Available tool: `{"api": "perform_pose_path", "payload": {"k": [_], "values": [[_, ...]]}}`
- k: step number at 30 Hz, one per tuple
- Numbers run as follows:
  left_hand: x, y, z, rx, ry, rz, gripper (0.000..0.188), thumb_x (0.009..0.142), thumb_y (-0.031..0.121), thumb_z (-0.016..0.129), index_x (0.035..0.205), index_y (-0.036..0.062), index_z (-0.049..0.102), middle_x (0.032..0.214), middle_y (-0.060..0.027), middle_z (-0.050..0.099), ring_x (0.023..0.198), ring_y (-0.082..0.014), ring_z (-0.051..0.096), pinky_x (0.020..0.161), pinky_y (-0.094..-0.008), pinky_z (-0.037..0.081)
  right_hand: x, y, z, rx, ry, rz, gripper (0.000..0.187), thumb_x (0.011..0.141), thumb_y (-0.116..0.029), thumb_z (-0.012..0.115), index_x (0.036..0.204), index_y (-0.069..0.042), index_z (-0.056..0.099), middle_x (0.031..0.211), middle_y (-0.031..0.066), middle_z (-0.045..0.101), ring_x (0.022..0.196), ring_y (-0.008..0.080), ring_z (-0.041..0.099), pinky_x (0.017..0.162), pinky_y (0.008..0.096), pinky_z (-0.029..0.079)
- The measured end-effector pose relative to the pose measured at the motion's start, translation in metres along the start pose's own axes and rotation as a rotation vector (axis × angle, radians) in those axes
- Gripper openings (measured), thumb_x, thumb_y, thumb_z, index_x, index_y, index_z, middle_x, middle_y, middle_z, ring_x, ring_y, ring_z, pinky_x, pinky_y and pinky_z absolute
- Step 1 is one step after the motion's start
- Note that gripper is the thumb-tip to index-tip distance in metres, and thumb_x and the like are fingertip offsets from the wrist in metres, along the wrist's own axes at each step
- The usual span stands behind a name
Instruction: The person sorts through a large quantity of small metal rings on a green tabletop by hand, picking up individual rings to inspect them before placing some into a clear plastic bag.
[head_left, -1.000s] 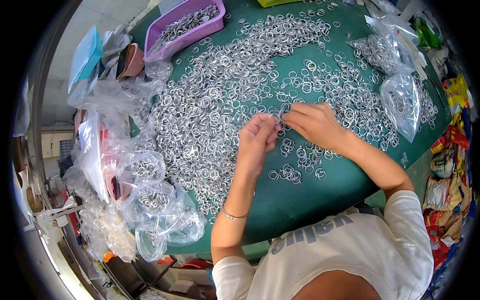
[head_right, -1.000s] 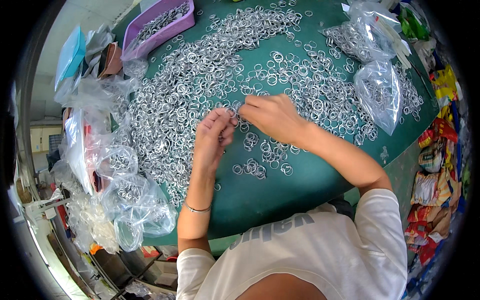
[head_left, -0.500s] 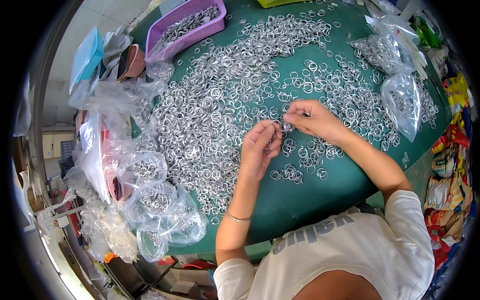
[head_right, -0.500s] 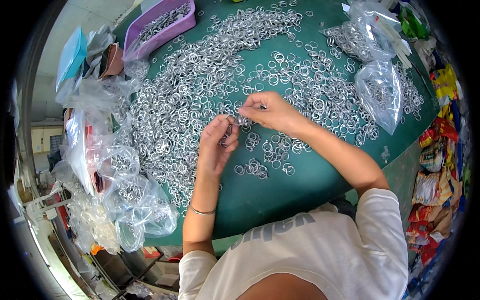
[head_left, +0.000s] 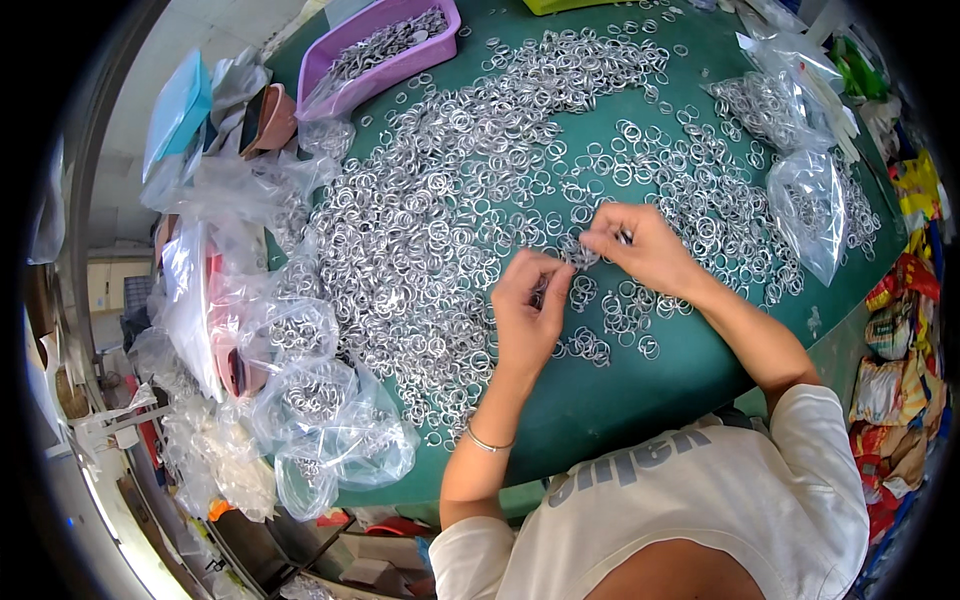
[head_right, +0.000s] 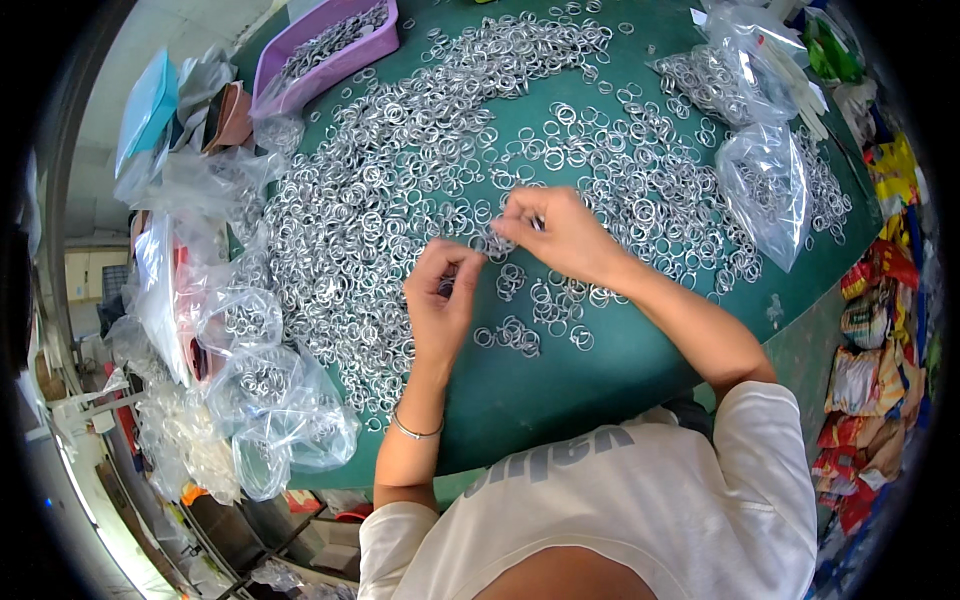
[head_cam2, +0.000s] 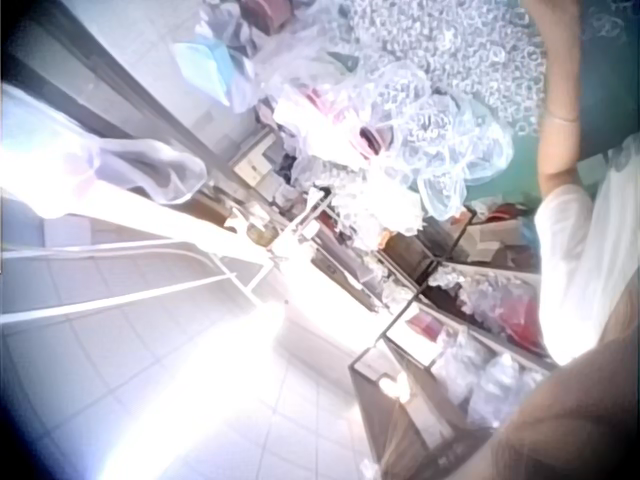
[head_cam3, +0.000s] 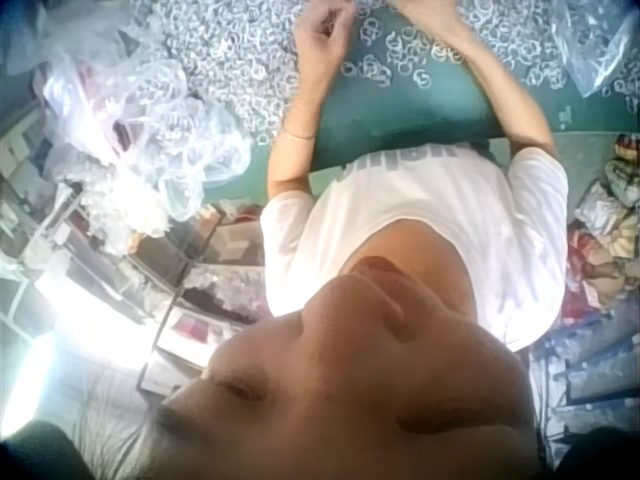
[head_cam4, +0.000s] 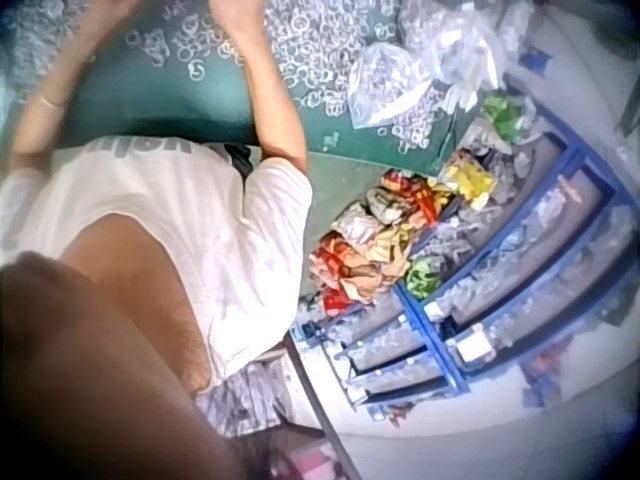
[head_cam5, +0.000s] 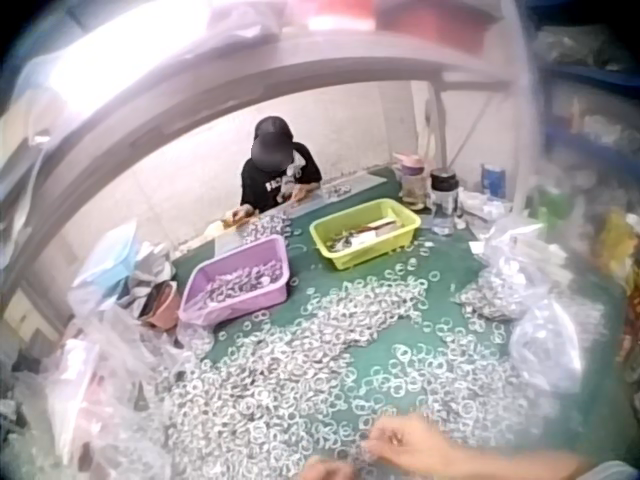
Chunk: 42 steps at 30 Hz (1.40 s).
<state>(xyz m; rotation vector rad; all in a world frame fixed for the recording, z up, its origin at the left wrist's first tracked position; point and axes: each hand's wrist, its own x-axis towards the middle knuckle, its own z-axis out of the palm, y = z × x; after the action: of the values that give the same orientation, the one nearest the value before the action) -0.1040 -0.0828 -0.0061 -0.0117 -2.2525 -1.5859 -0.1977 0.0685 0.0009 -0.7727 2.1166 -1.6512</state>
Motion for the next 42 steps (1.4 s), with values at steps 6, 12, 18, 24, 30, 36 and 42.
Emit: {"api": "perform_pose_path", "payload": {"k": [6, 12, 18, 24, 30, 36, 42], "values": [[-0.017, 0.006, -0.012, 0.082, -0.432, -0.121, 0.005, 0.075, -0.003, 0.062, 0.079, -0.0022, 0.060, 0.072, -0.0092, 0.055, 0.061, -0.0211, 0.054, 0.056, -0.0302, 0.043, 0.007, -0.005, -0.013, -0.507, -0.265, -0.058, 0.020, 0.079, -0.021, 0.064, 0.070, -0.004, 0.060, 0.059, 0.0127, 0.057, 0.056, 0.0305, 0.056, 0.051, 0.0391, 0.042], [-0.016, 0.003, -0.015, 0.348, -0.348, -0.165, 0.010, 0.078, 0.006, 0.065, 0.082, -0.0023, 0.061, 0.076, -0.0143, 0.059, 0.060, -0.0232, 0.056, 0.056, -0.0309, 0.043, 0.060, 0.014, 0.013, -0.782, 0.057, -0.206, 0.017, 0.079, -0.023, 0.063, 0.084, -0.006, 0.062, 0.062, 0.0133, 0.060, 0.061, 0.0332, 0.060, 0.054, 0.0420, 0.045], [-0.004, -0.007, -0.025, 0.512, -0.118, -0.192, 0.013, 0.078, 0.009, 0.065, 0.086, -0.0006, 0.060, 0.071, -0.0138, 0.060, 0.058, -0.0253, 0.057, 0.053, -0.0329, 0.044, 0.076, 0.034, 0.026, -0.780, 0.070, -0.293, 0.013, 0.081, -0.017, 0.059, 0.081, -0.005, 0.060, 0.061, 0.0107, 0.059, 0.056, 0.0280, 0.059, 0.051, 0.0379, 0.044], [0.022, -0.028, -0.032, 0.928, 0.046, -0.171, 0.021, 0.081, 0.014, 0.061, 0.098, 0.0028, 0.055, 0.076, -0.0126, 0.058, 0.062, -0.0302, 0.059, 0.053, -0.0390, 0.045, 0.050, 0.003, -0.003, 0.817, -0.198, 0.409, 0.014, 0.083, -0.014, 0.050, 0.085, -0.001, 0.056, 0.069, 0.0032, 0.054, 0.054, 0.0131, 0.048, 0.036, 0.0216, 0.032], [0.003, -0.031, -0.028, 0.842, -0.235, -0.078, 0.014, 0.080, 0.012, 0.059, 0.092, 0.0043, 0.056, 0.086, -0.0129, 0.059, 0.065, -0.0334, 0.059, 0.055, -0.0417, 0.047, 0.043, 0.021, 0.001, 0.769, -0.185, 0.284, 0.018, 0.083, -0.021, 0.057, 0.084, -0.003, 0.057, 0.068, 0.0030, 0.054, 0.055, 0.0126, 0.048, 0.039, 0.0222, 0.032], [-0.029, -0.014, -0.031, 0.713, -0.103, -0.073, 0.007, 0.082, 0.005, 0.053, 0.088, 0.0018, 0.053, 0.074, -0.0150, 0.058, 0.060, -0.0299, 0.060, 0.051, -0.0386, 0.046, 0.036, 0.017, 0.027, -0.592, -0.214, -0.095, 0.029, 0.078, -0.023, 0.066, 0.105, -0.014, 0.063, 0.074, 0.0068, 0.061, 0.068, 0.0222, 0.060, 0.059, 0.0350, 0.046], [-0.025, -0.011, -0.054, 0.302, 0.146, -0.380, 0.011, 0.089, 0.009, 0.053, 0.087, -0.0022, 0.053, 0.060, -0.0055, 0.054, 0.049, -0.0087, 0.048, 0.046, -0.0243, 0.039, 0.036, 0.024, 0.010, -0.890, -0.017, -0.166, 0.012, 0.078, -0.019, 0.061, 0.087, -0.012, 0.065, 0.077, 0.0098, 0.064, 0.067, 0.0297, 0.062, 0.055, 0.0414, 0.047]]}}
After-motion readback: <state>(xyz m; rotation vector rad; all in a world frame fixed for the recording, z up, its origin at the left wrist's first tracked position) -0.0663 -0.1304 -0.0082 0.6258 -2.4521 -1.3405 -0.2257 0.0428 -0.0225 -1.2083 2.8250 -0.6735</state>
